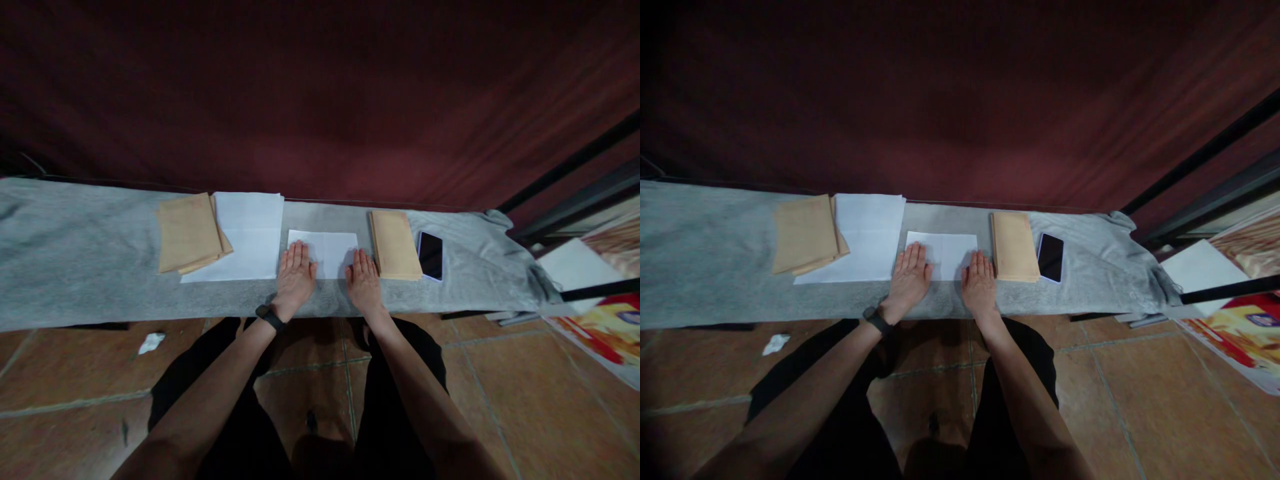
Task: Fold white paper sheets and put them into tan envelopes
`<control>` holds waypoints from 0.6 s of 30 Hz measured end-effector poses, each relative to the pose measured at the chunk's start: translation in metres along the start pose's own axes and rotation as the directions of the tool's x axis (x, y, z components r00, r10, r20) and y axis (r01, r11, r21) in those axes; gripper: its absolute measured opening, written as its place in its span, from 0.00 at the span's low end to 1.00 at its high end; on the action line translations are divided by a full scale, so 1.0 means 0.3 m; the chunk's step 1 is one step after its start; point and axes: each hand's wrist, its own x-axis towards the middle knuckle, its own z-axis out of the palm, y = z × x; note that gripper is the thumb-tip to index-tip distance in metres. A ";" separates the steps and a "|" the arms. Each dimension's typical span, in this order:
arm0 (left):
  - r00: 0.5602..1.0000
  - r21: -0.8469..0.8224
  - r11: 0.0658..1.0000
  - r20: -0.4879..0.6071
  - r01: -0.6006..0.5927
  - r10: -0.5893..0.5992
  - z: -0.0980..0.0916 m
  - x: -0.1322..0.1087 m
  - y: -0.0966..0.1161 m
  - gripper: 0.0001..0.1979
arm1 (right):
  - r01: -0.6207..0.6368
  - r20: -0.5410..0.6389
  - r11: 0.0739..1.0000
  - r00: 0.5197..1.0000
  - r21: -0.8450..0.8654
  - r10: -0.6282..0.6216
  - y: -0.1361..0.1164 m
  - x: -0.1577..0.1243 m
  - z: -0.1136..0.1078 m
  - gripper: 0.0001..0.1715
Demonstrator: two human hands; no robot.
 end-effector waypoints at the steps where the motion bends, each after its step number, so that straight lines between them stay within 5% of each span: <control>1: 0.999 -0.005 0.999 0.004 -0.031 0.031 -0.006 -0.014 0.012 0.31 | 0.034 0.011 0.999 0.999 0.023 -0.034 -0.005 0.000 -0.007 0.34; 9: 0.970 -0.038 0.975 0.094 -0.220 0.222 -0.001 -0.121 0.061 0.29 | 0.246 0.160 0.955 0.949 0.169 -0.272 -0.070 -0.052 -0.012 0.32; 18: 0.980 -0.008 0.987 0.114 -0.163 0.162 0.001 -0.131 0.026 0.30 | 0.205 0.103 0.978 0.973 0.032 -0.207 -0.048 -0.073 -0.009 0.34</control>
